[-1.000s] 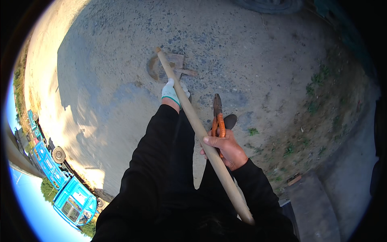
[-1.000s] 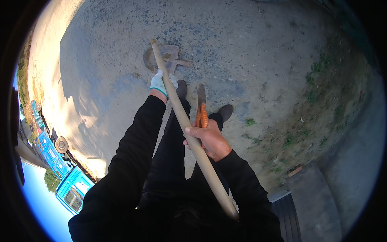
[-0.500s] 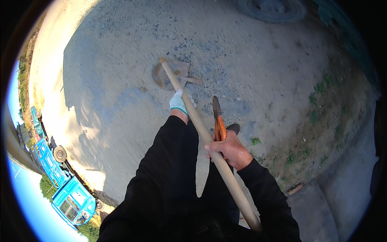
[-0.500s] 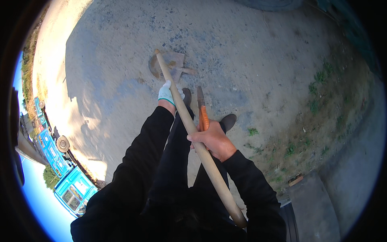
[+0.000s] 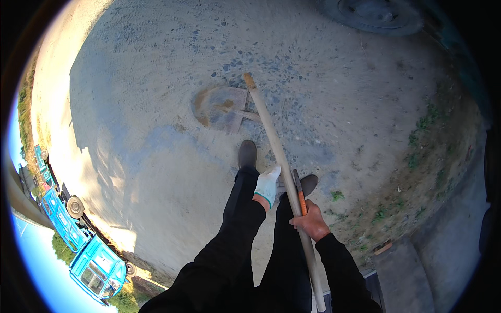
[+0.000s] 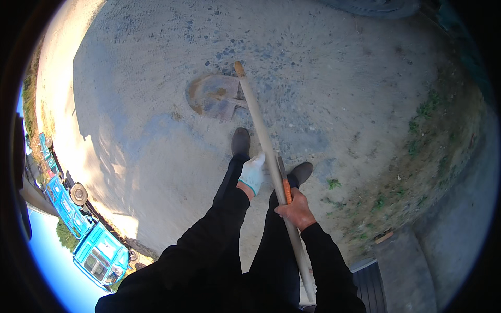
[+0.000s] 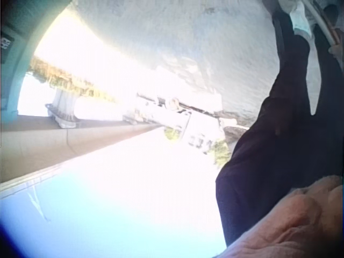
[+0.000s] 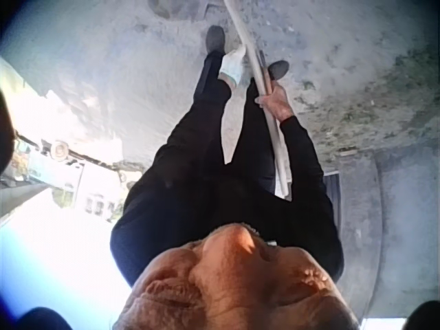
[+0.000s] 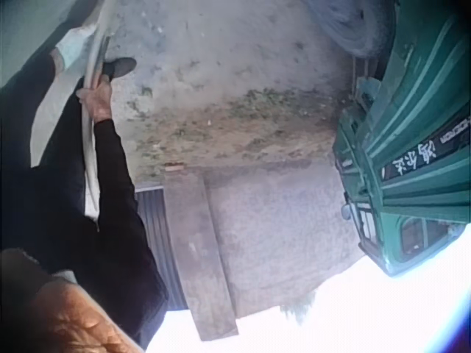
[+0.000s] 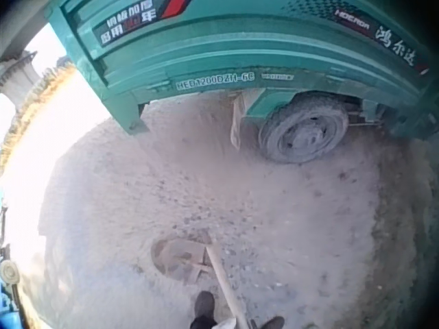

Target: The person uses pliers to scrape and clean the metal blade of a shovel, repeatedly rotating the tool to access different areas. The person holds the shovel with one hand while manipulating the pliers with the other, focusing on removing debris from the blade surface.

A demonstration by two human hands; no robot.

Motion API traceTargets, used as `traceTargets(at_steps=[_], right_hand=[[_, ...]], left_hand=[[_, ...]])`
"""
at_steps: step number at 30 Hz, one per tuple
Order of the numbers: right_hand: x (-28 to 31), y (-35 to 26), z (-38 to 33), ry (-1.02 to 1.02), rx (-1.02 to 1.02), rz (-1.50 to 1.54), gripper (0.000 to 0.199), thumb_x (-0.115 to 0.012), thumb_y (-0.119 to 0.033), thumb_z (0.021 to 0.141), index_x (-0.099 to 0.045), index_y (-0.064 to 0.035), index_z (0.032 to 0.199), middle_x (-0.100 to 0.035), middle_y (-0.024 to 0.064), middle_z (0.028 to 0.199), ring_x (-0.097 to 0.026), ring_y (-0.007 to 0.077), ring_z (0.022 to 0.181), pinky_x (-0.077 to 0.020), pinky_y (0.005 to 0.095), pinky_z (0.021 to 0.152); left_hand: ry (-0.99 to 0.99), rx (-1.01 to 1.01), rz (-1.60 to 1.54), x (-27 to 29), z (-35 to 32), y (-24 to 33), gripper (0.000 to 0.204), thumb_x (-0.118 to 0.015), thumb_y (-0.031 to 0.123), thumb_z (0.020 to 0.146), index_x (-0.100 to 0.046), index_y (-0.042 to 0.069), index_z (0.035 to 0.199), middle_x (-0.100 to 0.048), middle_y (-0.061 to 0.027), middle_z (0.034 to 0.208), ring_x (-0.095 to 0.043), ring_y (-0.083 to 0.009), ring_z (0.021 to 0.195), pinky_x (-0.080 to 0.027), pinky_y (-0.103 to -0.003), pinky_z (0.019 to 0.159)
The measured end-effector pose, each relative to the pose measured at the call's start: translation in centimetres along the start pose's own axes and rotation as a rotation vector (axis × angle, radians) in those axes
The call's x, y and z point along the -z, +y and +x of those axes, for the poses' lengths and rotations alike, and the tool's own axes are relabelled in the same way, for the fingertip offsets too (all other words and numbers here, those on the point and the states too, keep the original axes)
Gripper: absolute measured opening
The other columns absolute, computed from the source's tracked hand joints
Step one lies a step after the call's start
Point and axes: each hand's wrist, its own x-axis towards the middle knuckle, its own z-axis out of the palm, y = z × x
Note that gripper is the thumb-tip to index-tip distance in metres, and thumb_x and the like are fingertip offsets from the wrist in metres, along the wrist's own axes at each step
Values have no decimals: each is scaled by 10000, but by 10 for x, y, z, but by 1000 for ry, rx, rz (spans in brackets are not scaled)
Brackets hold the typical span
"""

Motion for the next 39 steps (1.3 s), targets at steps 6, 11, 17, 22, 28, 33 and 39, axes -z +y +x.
traceTargets(at_steps=[6,11,17,22,28,33,39], right_hand=[[6,48,34,164,-74,-96,494,-863,-145,684,-601,34,1063,-590,107,866,-599,236,774,-542,401,739],[18,68,34,211,-101,-93,518,-877,-143,664,-601,30,1067,-558,80,855,-565,198,760,-526,382,714],[25,77,4,200,-187,-231,578,-906,-160,663,-601,39,1112,-592,102,846,-606,229,729,-553,388,732],[26,77,-33,151,-252,-276,639,-926,-193,666,-600,52,1157,-646,152,826,-656,264,713,-568,391,756],[31,76,-101,79,-250,-392,615,-931,-206,656,-598,51,1106,-681,177,844,-695,277,694,-587,413,714],[30,81,-156,70,-71,-329,417,-814,-100,771,-596,-34,1120,-566,46,791,-558,158,659,-498,348,612],[24,75,-177,84,-188,-69,303,-748,-7,769,-559,-84,992,-483,-36,784,-441,88,677,-415,302,543]], left_hand=[[192,125,195,36,167,49,600,-626,510,1066,-584,14,1401,-727,-237,1259,-745,-395,1073,-600,-535,932],[279,160,79,36,273,72,743,-681,537,1029,-501,48,1558,-664,-248,1387,-710,-410,1167,-606,-553,964],[369,51,-269,23,332,100,682,-726,458,1028,-506,38,1518,-583,-218,1451,-618,-419,1282,-582,-577,1033],[275,33,-353,36,324,110,655,-773,410,998,-513,126,1528,-522,-153,1522,-527,-404,1368,-522,-630,1075],[274,33,-431,58,279,130,726,-801,452,971,-496,126,1542,-499,-160,1524,-542,-399,1331,-533,-636,1022],[131,-70,-418,64,247,148,729,-763,528,984,-494,141,1539,-532,-156,1462,-578,-391,1265,-555,-633,995],[101,-59,-493,86,231,148,391,-744,494,1010,-624,157,1167,-640,-67,1022,-630,-295,983,-553,-558,880]])
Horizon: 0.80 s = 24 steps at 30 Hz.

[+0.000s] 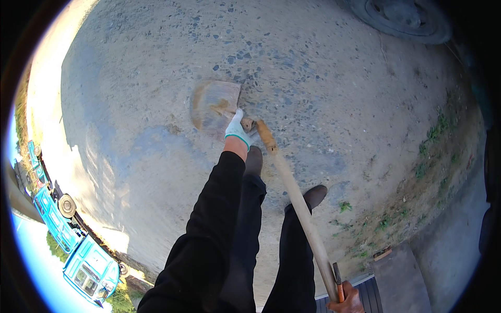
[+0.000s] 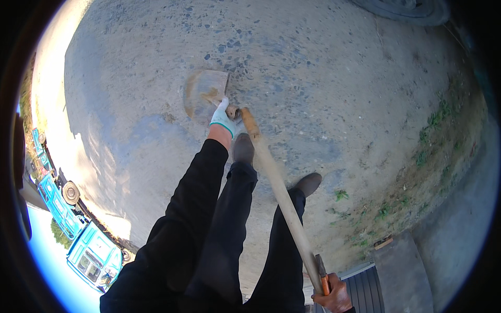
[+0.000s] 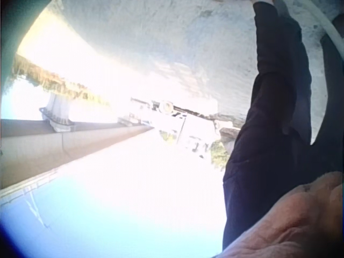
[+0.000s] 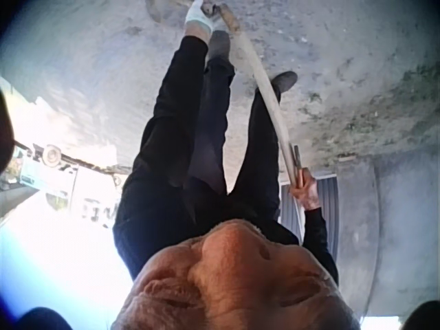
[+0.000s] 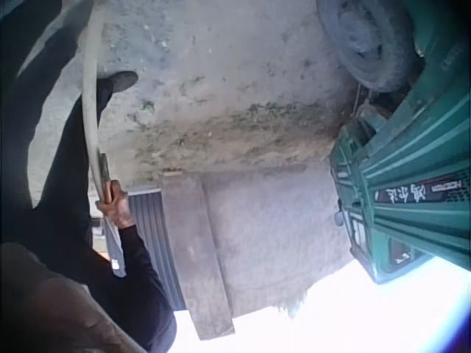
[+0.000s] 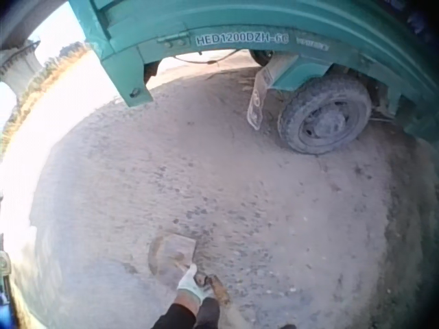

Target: The person uses pliers to scrape and clean the metal blade of a shovel, repeatedly rotating the tool to access different areas. The person holds the shovel with one hand while manipulating the pliers with the other, focusing on removing debris from the blade surface.

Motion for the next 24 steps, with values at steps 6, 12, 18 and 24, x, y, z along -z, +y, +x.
traceTargets(at_steps=[6,12,18,24], right_hand=[[-4,-21,-17,-28,34,-51,322,-746,11,767,-554,-79,1009,-505,-27,789,-481,91,676,-434,303,534],[-2,-43,-15,-110,24,-65,304,-725,-14,779,-501,-78,975,-461,-5,748,-433,122,636,-395,336,518],[-5,-52,-20,-41,99,-268,335,-754,-72,763,-507,-65,989,-437,36,712,-430,168,612,-405,374,532],[-11,-52,-20,-49,76,-328,446,-817,-154,754,-605,-56,1135,-612,150,774,-629,307,663,-512,457,621]], left_hand=[[-91,-192,46,23,14,8,378,-752,416,1022,-561,187,789,-493,34,662,-504,-210,638,-502,-414,730],[-49,-90,-12,30,-11,10,318,-837,400,951,-661,139,910,-590,-8,779,-561,-252,648,-547,-386,762],[62,-190,15,33,-49,23,421,-849,379,933,-714,43,1148,-682,-77,982,-665,-276,818,-573,-440,766],[170,-277,208,28,-76,-15,493,-892,295,881,-750,-99,1142,-734,-102,1054,-664,-202,882,-534,-382,806]])
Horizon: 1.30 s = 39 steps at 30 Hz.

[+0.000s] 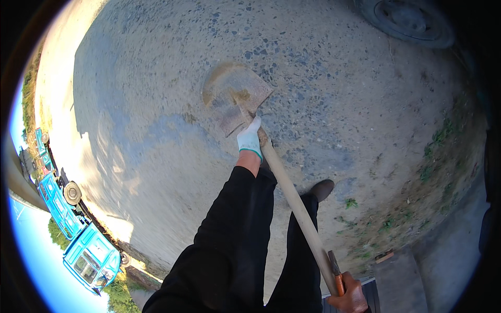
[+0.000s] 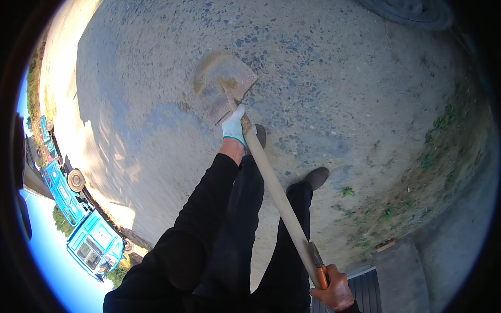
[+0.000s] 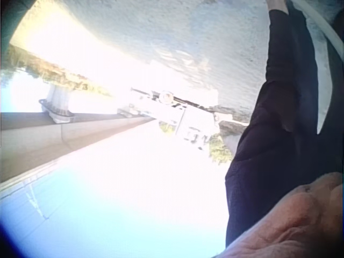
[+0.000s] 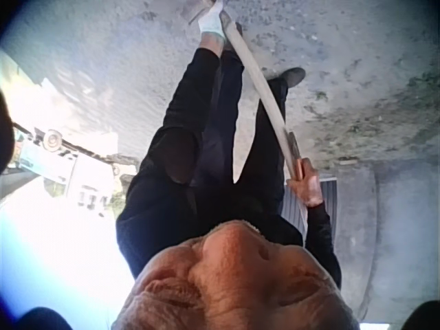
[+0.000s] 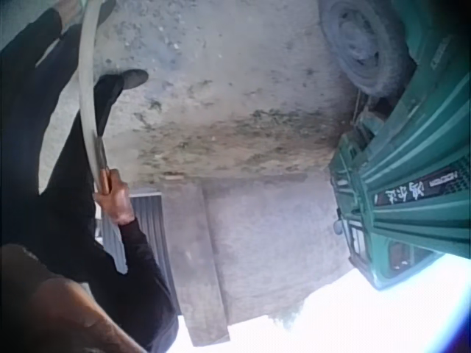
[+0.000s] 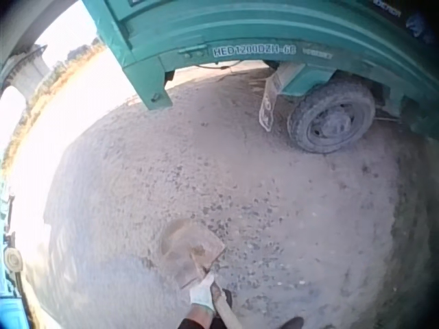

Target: The person uses pliers to scrape and clean the metal blade of a shovel, repeatedly rotating the tool to access different areas. The person holds the shovel with one hand while manipulating the pliers with the other, focusing on removing debris from the blade surface.

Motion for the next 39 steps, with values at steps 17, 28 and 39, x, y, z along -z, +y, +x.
traceTargets(at_steps=[17,28,39], right_hand=[[4,61,-1,37,83,-188,405,-803,-110,721,-557,-28,1032,-680,212,768,-720,452,702,-588,473,671],[5,32,4,483,539,-461,370,-829,-118,764,-582,-78,1036,-653,166,913,-680,424,748,-527,527,648],[9,-1,-37,699,755,-348,458,-902,-121,784,-551,-41,1068,-699,167,944,-712,415,807,-556,504,693]], left_hand=[[-272,86,-235,46,-126,83,258,-757,325,981,-640,121,1090,-638,-117,875,-655,-356,757,-557,-531,643],[-428,-115,-402,94,-237,228,227,-662,299,1031,-545,148,909,-558,-31,744,-561,-246,634,-499,-464,624],[-324,-897,-350,265,-460,357,278,-669,312,1062,-528,169,870,-494,32,710,-477,-143,605,-431,-362,600]])
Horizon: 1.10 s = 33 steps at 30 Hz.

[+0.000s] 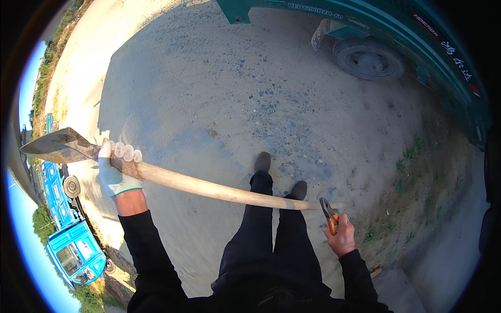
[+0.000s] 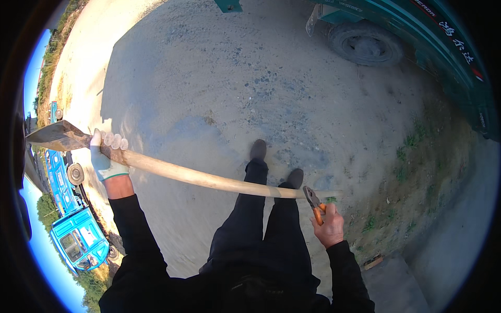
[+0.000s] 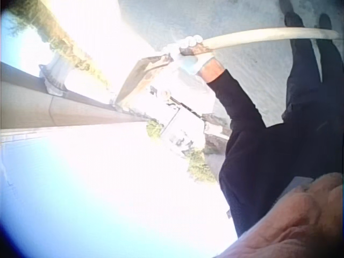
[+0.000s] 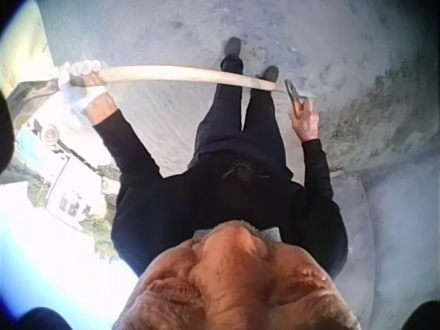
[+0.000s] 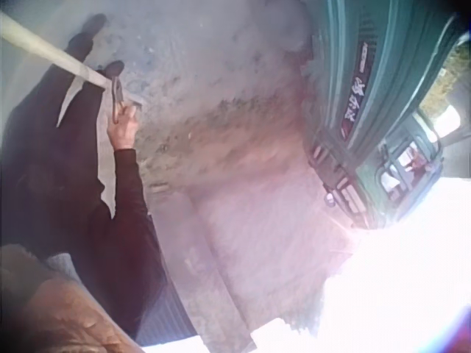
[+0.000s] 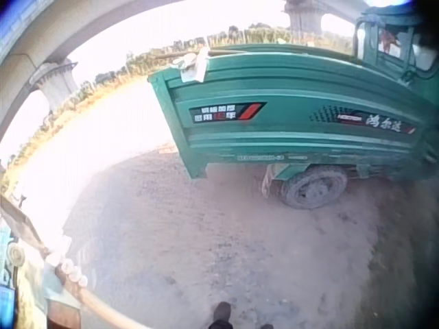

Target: The person uses pliers to scrape and clean the metal blade of a shovel, repeatedly rotating the tool to access different areas. The person holds the shovel with one hand while manipulating the pliers with the other, focusing on removing debris from the blade surface.

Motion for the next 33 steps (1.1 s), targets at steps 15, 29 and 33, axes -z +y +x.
traceTargets(at_steps=[15,29,33], right_hand=[[-43,29,-51,-230,-66,-119,522,-955,-147,717,-547,-23,1018,-696,218,855,-720,465,816,-569,530,707],[-88,-39,-40,-313,-100,-73,487,-931,-159,711,-571,-20,1007,-687,207,841,-712,444,810,-564,502,721],[-92,-48,-36,-324,-109,-20,493,-925,-172,719,-571,-18,1026,-690,207,850,-710,444,815,-563,505,726]], left_hand=[[-64,-497,372,173,-112,425,336,-572,243,1135,-441,124,849,-390,-10,762,-390,-166,695,-389,-368,710],[581,-564,394,283,-106,99,179,-719,42,966,-603,40,830,-650,-108,755,-675,-222,687,-571,-375,695],[543,-535,480,278,-124,117,178,-700,19,962,-579,62,839,-588,-75,752,-647,-225,693,-571,-407,724]])
